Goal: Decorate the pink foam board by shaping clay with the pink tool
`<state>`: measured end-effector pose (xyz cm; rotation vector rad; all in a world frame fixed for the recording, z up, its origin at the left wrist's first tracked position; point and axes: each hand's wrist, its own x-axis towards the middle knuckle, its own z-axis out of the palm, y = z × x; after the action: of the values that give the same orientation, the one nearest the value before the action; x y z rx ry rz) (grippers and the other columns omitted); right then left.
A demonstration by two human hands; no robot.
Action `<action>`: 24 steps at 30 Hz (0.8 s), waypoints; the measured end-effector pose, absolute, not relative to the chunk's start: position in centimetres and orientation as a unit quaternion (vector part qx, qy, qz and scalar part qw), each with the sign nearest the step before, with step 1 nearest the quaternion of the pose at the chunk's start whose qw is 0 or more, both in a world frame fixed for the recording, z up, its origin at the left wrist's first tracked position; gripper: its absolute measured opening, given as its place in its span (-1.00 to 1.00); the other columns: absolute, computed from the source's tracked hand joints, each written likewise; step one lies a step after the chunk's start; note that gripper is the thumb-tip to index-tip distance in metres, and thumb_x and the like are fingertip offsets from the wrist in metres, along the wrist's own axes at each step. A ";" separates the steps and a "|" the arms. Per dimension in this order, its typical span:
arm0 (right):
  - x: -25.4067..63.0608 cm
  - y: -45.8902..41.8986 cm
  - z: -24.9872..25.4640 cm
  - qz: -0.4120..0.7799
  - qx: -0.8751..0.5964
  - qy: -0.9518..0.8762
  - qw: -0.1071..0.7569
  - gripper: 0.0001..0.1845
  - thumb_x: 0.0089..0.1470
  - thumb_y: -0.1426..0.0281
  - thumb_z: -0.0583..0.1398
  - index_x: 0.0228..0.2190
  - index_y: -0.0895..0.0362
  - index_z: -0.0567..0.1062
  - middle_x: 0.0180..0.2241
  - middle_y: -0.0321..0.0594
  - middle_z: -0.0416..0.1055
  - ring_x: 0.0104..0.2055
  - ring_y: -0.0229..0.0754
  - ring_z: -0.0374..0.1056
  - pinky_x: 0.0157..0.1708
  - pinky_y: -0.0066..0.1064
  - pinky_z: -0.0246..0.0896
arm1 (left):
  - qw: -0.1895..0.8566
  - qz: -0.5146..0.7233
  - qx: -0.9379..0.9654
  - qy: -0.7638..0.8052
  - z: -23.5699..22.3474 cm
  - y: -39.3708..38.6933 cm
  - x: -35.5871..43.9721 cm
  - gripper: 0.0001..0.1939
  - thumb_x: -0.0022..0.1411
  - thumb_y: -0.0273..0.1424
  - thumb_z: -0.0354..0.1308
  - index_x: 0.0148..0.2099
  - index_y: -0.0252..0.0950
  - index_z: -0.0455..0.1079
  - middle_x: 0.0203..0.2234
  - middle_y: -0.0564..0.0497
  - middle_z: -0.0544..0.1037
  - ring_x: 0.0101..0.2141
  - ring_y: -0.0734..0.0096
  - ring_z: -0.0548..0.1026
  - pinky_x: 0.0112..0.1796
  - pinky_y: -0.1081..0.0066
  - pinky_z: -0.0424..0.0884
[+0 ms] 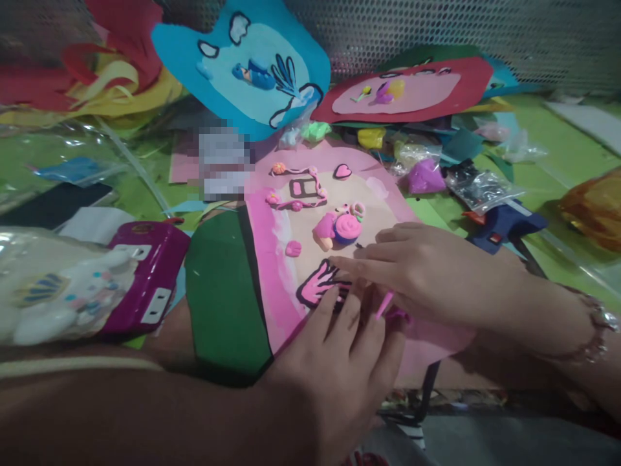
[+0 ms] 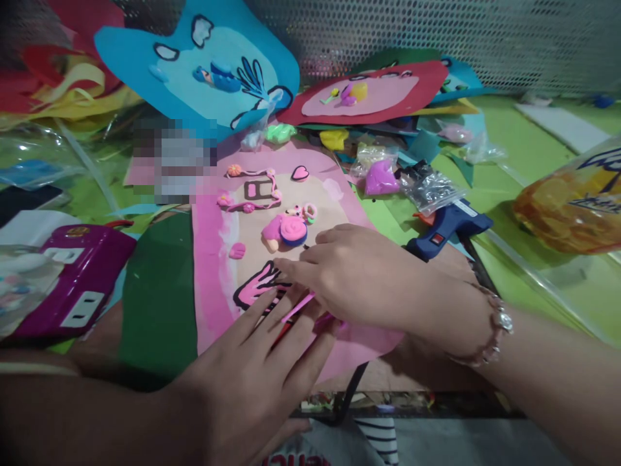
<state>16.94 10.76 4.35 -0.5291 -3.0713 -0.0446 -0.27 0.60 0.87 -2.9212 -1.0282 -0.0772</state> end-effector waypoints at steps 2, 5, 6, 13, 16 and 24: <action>17.0 10.8 4.3 -0.021 -0.173 -0.985 0.003 -0.53 0.04 0.47 0.15 0.03 0.26 0.34 -0.45 -0.22 0.43 -0.48 -0.19 0.21 -0.42 -0.34 0.02 | 0.028 -0.023 -0.944 -0.329 1.0 0.6 -0.3 -0.38 0.31 -0.16 -0.01 0.28 -0.44 0.05 0.15 -0.27 0.27 0.12 -0.14 0.26 0.10 -0.04 0.11; 17.3 10.8 4.3 -0.035 -0.171 -0.985 -0.012 -0.60 0.07 0.45 0.14 -0.02 0.25 0.38 -0.44 -0.22 0.42 -0.49 -0.20 0.19 -0.45 -0.35 -0.01 | 0.040 -0.019 -0.944 -0.328 1.1 0.6 -0.3 -0.27 0.25 -0.08 0.05 0.29 -0.45 0.03 0.15 -0.27 0.28 0.12 -0.16 0.25 0.10 -0.04 0.10; 17.5 10.8 4.3 -0.042 -0.172 -0.984 -0.015 -0.63 0.08 0.46 0.13 -0.04 0.23 0.38 -0.44 -0.22 0.42 -0.49 -0.21 0.19 -0.45 -0.35 -0.01 | 0.042 -0.018 -0.943 -0.331 1.1 0.6 -0.3 -0.25 0.24 -0.06 0.06 0.29 -0.45 0.02 0.15 -0.27 0.28 0.12 -0.17 0.25 0.11 -0.04 0.10; 18.1 10.1 5.4 0.046 -0.223 -0.960 0.162 -0.69 0.18 0.57 -0.02 -0.08 0.25 0.39 -0.40 -0.17 0.35 -0.43 -0.26 0.25 -0.46 -0.41 0.13 | 0.061 -0.031 -0.938 -0.341 0.9 0.4 -0.3 -0.35 0.30 -0.13 -0.02 0.29 -0.43 0.04 0.23 -0.33 0.11 0.21 -0.21 0.07 0.12 -0.05 0.03; 17.5 9.9 5.5 0.133 -0.276 -0.911 0.277 -0.79 0.19 0.54 0.04 -0.17 0.20 0.41 -0.39 -0.22 0.39 -0.38 -0.32 0.30 -0.39 -0.49 0.22 | 0.054 -0.031 -0.937 -0.343 0.8 0.3 -0.3 -0.39 0.32 -0.18 -0.05 0.30 -0.42 0.02 0.24 -0.33 0.08 0.23 -0.23 0.01 0.11 -0.06 0.04; 16.2 10.3 4.2 0.328 -0.357 -0.835 0.262 -0.95 0.09 0.46 0.18 -0.38 0.18 0.46 -0.38 -0.22 0.50 -0.37 -0.28 0.45 -0.42 -0.52 0.39 | 0.051 -0.064 -0.933 -0.349 0.6 0.5 -0.2 -0.44 0.34 -0.21 -0.08 0.27 -0.41 0.06 0.16 -0.26 0.26 0.18 -0.17 0.15 0.10 -0.04 0.09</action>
<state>16.23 10.29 4.17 -0.9648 -2.2592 0.8866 -0.16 0.47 0.59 -2.8405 -1.0630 -0.1944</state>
